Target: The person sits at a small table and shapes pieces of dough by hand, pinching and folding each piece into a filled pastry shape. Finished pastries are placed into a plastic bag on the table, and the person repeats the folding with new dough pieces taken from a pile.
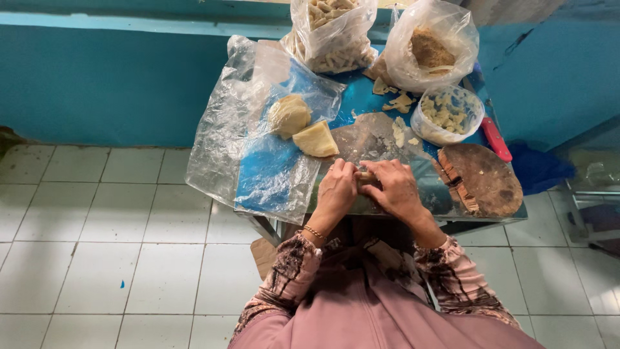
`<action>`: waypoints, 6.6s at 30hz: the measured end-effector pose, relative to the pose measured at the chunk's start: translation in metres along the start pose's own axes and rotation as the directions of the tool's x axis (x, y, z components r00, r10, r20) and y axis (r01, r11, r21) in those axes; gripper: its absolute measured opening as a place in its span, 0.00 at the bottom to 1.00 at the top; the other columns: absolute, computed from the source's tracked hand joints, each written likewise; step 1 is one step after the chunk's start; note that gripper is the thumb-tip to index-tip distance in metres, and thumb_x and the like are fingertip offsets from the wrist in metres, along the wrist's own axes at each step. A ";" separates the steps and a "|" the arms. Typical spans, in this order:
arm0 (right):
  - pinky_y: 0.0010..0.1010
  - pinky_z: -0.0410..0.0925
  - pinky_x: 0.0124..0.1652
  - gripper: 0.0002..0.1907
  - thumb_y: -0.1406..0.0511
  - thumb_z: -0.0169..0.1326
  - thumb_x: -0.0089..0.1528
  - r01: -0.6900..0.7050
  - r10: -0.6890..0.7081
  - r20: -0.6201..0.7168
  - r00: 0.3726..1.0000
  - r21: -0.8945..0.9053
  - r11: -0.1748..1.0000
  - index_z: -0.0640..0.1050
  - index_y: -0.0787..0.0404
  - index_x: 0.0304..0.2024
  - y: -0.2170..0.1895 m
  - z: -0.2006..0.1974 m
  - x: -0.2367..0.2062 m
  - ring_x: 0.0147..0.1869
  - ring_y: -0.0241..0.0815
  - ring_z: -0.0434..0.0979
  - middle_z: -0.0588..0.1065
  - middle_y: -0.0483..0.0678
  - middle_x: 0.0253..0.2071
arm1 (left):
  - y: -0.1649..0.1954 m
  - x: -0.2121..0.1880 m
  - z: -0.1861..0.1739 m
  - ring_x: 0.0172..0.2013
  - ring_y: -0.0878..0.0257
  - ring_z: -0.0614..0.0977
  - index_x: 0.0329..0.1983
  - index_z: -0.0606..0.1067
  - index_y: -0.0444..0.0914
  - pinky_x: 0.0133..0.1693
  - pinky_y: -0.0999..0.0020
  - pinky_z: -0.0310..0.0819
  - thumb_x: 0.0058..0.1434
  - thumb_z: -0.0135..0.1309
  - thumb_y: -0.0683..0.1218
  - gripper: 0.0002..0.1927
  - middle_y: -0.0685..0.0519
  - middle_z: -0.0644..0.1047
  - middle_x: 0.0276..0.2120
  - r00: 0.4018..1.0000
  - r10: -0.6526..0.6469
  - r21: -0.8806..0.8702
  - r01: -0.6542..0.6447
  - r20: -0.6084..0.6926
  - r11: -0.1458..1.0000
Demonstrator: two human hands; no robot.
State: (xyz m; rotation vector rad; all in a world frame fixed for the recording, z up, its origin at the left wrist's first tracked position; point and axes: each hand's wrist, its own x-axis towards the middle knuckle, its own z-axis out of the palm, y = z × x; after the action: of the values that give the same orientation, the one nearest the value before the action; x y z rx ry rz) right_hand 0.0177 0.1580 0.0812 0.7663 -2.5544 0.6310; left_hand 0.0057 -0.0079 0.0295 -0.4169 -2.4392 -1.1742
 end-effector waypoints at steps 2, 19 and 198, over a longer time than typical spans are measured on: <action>0.40 0.63 0.52 0.17 0.59 0.65 0.56 -0.050 0.054 0.079 0.995 -0.059 0.997 0.81 0.52 0.48 0.002 -0.004 0.006 0.47 0.43 0.77 0.79 0.41 0.40 | 0.007 0.002 -0.004 0.39 0.44 0.79 0.36 0.74 0.35 0.40 0.51 0.73 0.69 0.52 0.46 0.09 0.44 0.74 0.37 0.999 -0.053 -0.017 0.053 0.000 0.998; 0.43 0.73 0.42 0.10 0.69 0.59 0.66 0.190 -0.245 -0.419 0.874 -0.169 0.967 0.85 0.58 0.49 0.108 0.003 0.331 0.43 0.57 0.82 0.81 0.55 0.42 | -0.020 0.025 -0.123 0.39 0.45 0.79 0.38 0.76 0.36 0.40 0.53 0.73 0.65 0.56 0.45 0.06 0.45 0.76 0.35 0.981 -0.069 0.091 0.086 -0.179 0.992; 0.47 0.59 0.59 0.26 0.64 0.54 0.59 0.307 -0.244 0.189 0.951 -0.496 0.812 0.77 0.39 0.61 0.065 -0.006 0.025 0.59 0.47 0.69 0.72 0.45 0.56 | 0.016 -0.026 -0.037 0.53 0.52 0.77 0.47 0.78 0.39 0.61 0.47 0.61 0.59 0.57 0.44 0.12 0.50 0.77 0.51 0.967 0.256 0.262 -0.250 0.011 0.932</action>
State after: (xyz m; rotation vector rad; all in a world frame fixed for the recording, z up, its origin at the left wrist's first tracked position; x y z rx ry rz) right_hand -0.0387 0.1992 0.0784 0.9620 -2.4615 -0.2112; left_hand 0.0435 -0.0299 0.0493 -0.6100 -2.3900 -0.7335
